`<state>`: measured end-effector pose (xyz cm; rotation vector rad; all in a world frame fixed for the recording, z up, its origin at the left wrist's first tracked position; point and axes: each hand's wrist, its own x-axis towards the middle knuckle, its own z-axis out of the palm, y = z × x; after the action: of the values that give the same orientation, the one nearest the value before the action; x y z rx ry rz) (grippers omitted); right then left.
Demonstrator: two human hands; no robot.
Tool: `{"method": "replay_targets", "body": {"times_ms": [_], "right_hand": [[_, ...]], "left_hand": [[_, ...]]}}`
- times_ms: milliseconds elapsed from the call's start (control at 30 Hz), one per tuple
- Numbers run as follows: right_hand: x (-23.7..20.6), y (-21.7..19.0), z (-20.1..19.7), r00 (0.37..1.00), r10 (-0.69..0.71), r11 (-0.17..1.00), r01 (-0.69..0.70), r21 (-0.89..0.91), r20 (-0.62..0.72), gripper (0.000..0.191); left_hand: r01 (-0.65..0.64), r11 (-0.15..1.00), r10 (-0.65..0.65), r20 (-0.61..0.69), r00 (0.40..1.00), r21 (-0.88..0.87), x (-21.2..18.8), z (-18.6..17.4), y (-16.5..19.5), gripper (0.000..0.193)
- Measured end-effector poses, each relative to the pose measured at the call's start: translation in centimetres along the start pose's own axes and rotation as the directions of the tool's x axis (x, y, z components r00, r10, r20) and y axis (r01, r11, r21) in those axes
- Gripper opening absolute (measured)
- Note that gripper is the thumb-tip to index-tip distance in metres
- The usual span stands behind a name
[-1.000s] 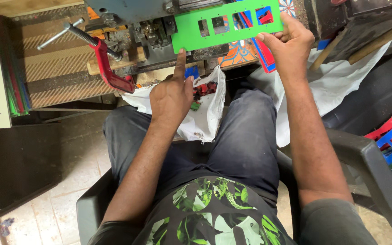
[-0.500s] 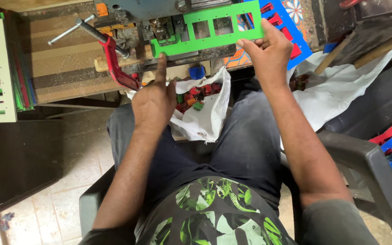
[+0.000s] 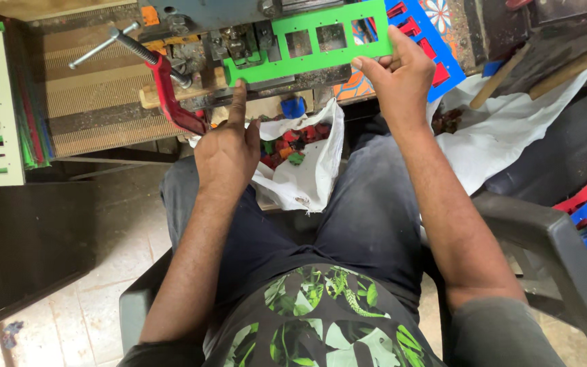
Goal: The person operates a manual press machine to punch holes in colorful plastic frames. They repeatedly pick up frames, position them under the press, and activate the machine, then place the processed frames aside.
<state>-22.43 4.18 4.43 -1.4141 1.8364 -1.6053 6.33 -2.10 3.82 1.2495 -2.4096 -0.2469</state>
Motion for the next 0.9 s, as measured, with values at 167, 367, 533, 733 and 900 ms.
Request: {"method": "replay_targets", "body": {"times_ms": [167, 367, 533, 733, 900], "right_hand": [[-0.03, -0.36, -0.07, 1.0, 0.02, 0.999, -0.02, -0.031, 0.003, 0.037], [0.04, -0.33, -0.02, 1.0, -0.001, 0.999, 0.001, -0.036, 0.007, 0.036], [-0.01, -0.35, -0.18, 1.0, 0.007, 0.999, -0.006, -0.039, 0.022, 0.033], [-0.04, -0.55, -0.08, 1.0, 0.001, 1.0, 0.0, -0.005, 0.013, 0.035], [-0.11, -0.36, -0.16, 1.0, 0.005, 0.994, -0.004, -0.106, 0.001, 0.034]], "left_hand": [[0.012, 1.0, -0.012, 0.03, 0.999, 0.003, -0.06, 0.24, -0.08, 0.071], [0.022, 1.0, -0.022, 0.044, 0.999, -0.001, -0.07, 0.23, -0.03, 0.071], [0.011, 1.0, -0.011, 0.045, 0.999, 0.008, -0.06, 0.17, 0.01, 0.073], [0.004, 1.0, -0.004, 0.03, 1.0, 0.01, -0.08, 0.22, -0.01, 0.073], [0.002, 1.0, -0.003, 0.031, 1.0, 0.01, -0.18, 0.29, -0.12, 0.072]]}}
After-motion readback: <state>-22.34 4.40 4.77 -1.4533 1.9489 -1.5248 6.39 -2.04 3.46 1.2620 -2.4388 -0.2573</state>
